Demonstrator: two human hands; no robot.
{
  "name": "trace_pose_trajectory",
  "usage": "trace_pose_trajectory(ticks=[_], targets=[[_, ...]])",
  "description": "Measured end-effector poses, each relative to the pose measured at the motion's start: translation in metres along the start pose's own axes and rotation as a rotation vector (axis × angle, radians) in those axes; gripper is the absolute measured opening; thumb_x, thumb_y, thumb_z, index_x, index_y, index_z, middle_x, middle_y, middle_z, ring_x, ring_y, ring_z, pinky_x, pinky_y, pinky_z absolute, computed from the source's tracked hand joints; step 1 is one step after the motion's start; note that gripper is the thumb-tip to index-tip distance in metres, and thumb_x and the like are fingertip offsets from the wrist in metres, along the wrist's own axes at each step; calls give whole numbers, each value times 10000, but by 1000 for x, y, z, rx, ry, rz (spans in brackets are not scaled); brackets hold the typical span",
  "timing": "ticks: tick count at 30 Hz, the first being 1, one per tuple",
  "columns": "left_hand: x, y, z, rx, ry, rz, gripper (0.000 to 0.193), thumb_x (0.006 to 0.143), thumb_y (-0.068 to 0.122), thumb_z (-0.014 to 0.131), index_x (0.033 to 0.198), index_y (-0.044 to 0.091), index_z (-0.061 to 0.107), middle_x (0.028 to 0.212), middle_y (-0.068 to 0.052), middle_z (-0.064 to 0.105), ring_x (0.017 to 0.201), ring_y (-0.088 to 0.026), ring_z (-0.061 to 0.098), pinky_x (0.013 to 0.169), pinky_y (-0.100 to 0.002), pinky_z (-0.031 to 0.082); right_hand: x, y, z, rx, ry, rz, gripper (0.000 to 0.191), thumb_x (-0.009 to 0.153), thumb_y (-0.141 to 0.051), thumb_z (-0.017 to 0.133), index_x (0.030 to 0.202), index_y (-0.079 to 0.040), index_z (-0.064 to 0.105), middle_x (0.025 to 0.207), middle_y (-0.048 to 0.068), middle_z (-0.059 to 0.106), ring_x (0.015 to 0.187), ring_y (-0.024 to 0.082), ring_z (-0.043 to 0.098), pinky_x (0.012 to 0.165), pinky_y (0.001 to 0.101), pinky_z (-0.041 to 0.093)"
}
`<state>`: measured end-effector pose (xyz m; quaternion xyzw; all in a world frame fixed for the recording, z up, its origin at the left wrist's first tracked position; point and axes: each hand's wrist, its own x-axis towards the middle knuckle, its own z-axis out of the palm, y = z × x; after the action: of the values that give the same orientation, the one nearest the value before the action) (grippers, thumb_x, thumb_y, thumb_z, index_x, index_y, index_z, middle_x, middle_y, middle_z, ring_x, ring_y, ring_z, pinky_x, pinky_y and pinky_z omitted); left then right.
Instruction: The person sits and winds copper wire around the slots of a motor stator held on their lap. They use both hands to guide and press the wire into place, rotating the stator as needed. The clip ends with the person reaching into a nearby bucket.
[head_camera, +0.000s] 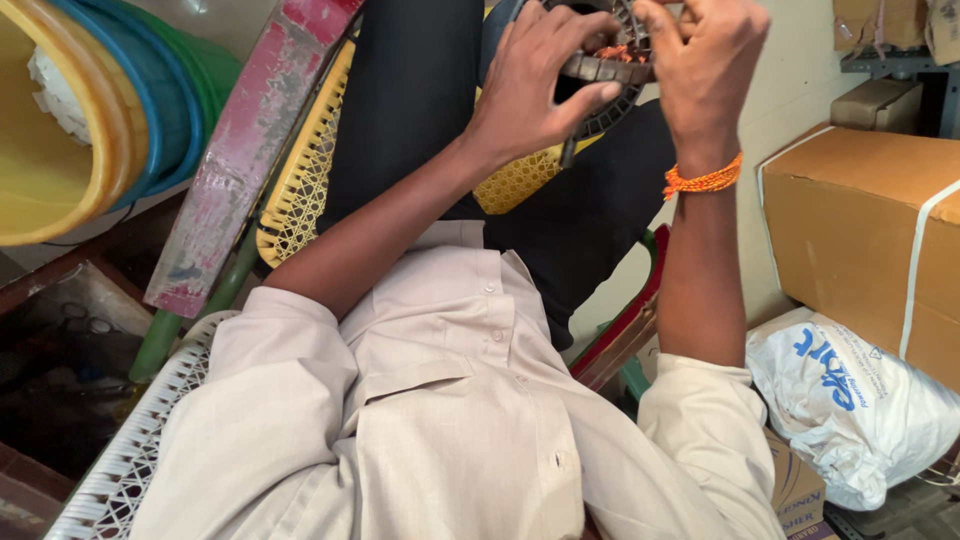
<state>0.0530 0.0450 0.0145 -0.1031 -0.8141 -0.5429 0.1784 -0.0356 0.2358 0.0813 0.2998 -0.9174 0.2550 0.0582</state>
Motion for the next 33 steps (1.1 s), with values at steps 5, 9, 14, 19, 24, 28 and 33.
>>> trace_pose_trajectory(ticks=[5,9,14,19,24,28,33], targets=[[28,-16,-1,-295,-252,-327,457,937,451,761,1222,94,735,933,-61,759,885,-202,727,830,-363,551,-4,18,8,62,-38,69,440,988,-53,891,759,57,532,616,101,408,532,186,372,530,349,308],[29,-19,19,-126,-140,-338,446,869,465,806,1151,121,784,880,-65,791,815,-185,774,726,-372,589,-8,11,11,128,-61,81,408,1023,-52,876,789,49,558,650,60,419,554,164,381,532,317,326],[27,-26,31,-436,-157,-405,221,910,228,809,1107,128,800,923,-20,819,852,-117,796,786,-287,626,-13,-17,-14,147,-35,115,315,986,-27,858,816,57,606,638,68,448,571,154,406,564,320,319],[17,-38,2,-485,-204,-207,131,929,63,814,1059,73,803,921,-42,795,854,-116,766,767,-258,610,-41,-68,-31,318,-121,220,100,978,-4,823,994,22,727,732,46,547,662,92,446,601,269,362],[20,-31,-12,-265,-183,-2,119,950,100,817,1068,81,811,947,-13,788,865,-123,772,780,-282,615,-61,-94,-11,269,-42,153,117,988,52,792,1002,30,677,870,81,635,708,125,547,644,294,439],[27,-28,-24,-198,-269,70,146,939,107,818,1083,80,812,917,-30,764,812,-155,749,715,-303,575,-72,-96,0,244,21,119,126,988,91,753,1008,41,639,913,109,632,781,163,612,670,304,487],[25,-28,-22,-97,-202,110,137,922,128,839,1054,97,825,929,-28,787,801,-157,747,698,-301,572,-80,-88,4,412,57,267,83,1011,51,749,1001,43,667,832,41,619,658,56,468,600,243,393]])
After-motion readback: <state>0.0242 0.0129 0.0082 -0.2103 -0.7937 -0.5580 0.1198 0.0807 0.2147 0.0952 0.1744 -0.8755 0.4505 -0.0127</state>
